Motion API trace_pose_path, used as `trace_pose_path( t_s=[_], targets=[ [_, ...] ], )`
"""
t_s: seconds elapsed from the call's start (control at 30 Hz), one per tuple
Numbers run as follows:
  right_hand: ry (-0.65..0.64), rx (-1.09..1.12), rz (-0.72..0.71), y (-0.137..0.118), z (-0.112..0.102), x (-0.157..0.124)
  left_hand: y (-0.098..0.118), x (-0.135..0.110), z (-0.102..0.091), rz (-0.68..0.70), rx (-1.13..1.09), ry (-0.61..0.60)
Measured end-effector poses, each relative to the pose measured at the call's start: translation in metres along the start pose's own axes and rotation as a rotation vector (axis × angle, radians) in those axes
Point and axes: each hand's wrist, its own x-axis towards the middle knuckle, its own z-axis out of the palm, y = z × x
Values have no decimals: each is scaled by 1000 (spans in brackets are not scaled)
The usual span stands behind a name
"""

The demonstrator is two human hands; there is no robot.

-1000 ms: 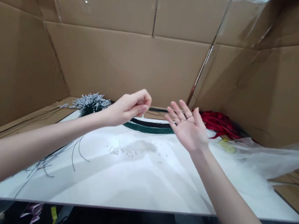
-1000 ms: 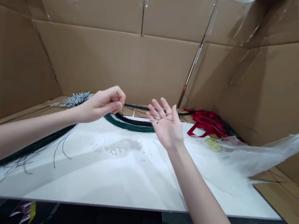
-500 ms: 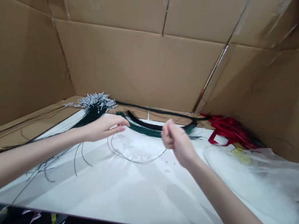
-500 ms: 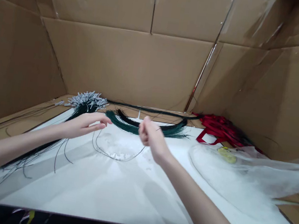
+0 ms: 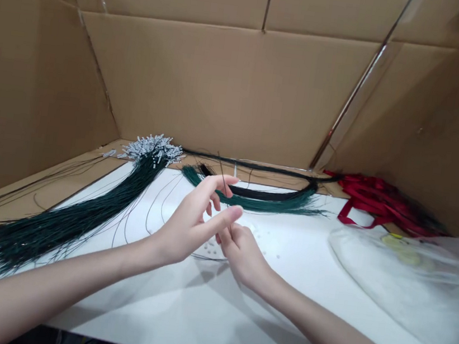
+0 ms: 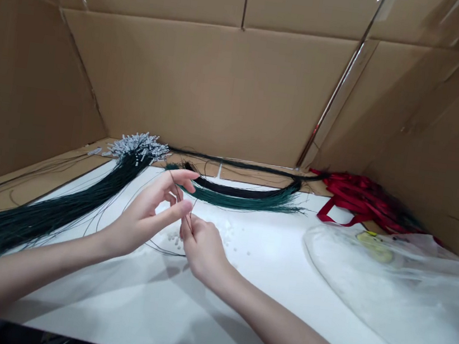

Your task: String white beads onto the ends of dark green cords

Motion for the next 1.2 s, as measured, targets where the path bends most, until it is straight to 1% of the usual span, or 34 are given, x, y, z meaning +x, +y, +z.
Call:
trace_pose_path(
  t_s=[0.03,0.1,0.2,0.27,0.33,0.37,0.43,0.5,0.6,0.73,0.9,1.07,1.2],
  targets=[
    [1,-18,3,-1,1,-1,-2,2,3,-36,-32,-6],
    [-3,-42,-1,-3,2,-2,-6,6,8,-93,-81,-57],
    [-42,-32,-34,-9,-2,-7,-12,10,10,-119,-136,-139],
    [-97,9,-72,-11,-10,-10,-17,12,7,-107,-172,-136],
    [-139,72,-115,-10,-22,-13,-22,12,1,-82,-213,-87],
    [-111,100,-129,-8,-29,-14,-25,12,-2,-70,-233,-57],
    [14,148,-126,-3,-41,-15,-31,11,-6,-61,-276,-12],
    [101,196,-95,-1,-51,-15,-37,10,-7,-66,-321,-2],
    [127,297,-46,-2,-59,-16,-42,8,-3,-82,-376,-35],
    [88,471,17,-5,-64,-22,-45,9,4,-99,-413,-97],
    [32,629,72,0,-66,-29,-51,10,8,-130,-419,-145],
    [-12,712,84,5,-66,-30,-57,10,10,-158,-421,-170],
    [-36,724,71,7,-67,-30,-56,10,12,-171,-424,-226]
  ],
)
